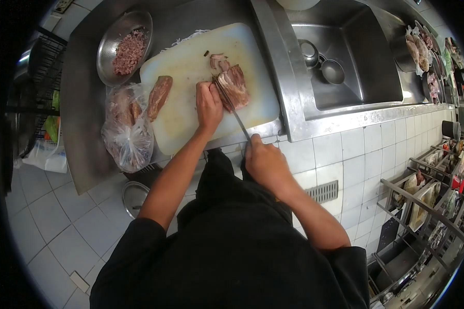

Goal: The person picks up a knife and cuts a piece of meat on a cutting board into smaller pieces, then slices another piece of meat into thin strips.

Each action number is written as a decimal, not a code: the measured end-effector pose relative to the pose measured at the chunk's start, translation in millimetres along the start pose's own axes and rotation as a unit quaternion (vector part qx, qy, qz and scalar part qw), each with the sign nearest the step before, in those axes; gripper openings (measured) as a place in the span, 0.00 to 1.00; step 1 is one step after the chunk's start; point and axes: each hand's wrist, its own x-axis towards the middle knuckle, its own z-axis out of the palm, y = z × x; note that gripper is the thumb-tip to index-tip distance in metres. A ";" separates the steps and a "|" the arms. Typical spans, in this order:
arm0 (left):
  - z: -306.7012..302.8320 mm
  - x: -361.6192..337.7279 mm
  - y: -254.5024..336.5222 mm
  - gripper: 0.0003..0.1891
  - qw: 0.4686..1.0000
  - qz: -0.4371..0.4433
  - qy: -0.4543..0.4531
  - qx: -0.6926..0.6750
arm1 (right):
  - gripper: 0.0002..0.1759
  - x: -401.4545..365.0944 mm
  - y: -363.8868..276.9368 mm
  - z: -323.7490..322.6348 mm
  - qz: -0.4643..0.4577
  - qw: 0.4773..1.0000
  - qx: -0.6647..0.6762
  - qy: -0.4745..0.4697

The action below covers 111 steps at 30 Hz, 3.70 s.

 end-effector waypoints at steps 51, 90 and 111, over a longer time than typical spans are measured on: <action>5.0 0.7 1.7 0.05 1.000 0.011 -0.004 0.022 | 0.13 9.1 -2.9 8.2 0.061 0.995 -0.036 -0.066; -0.4 -3.8 -3.5 0.06 0.999 0.019 -0.031 -0.007 | 0.12 -81.3 52.9 5.6 0.088 0.988 -0.077 -0.105; -15.0 -11.7 -3.4 0.06 0.995 -0.032 -0.034 -0.092 | 0.12 37.3 -4.8 24.2 -0.014 0.996 0.070 0.051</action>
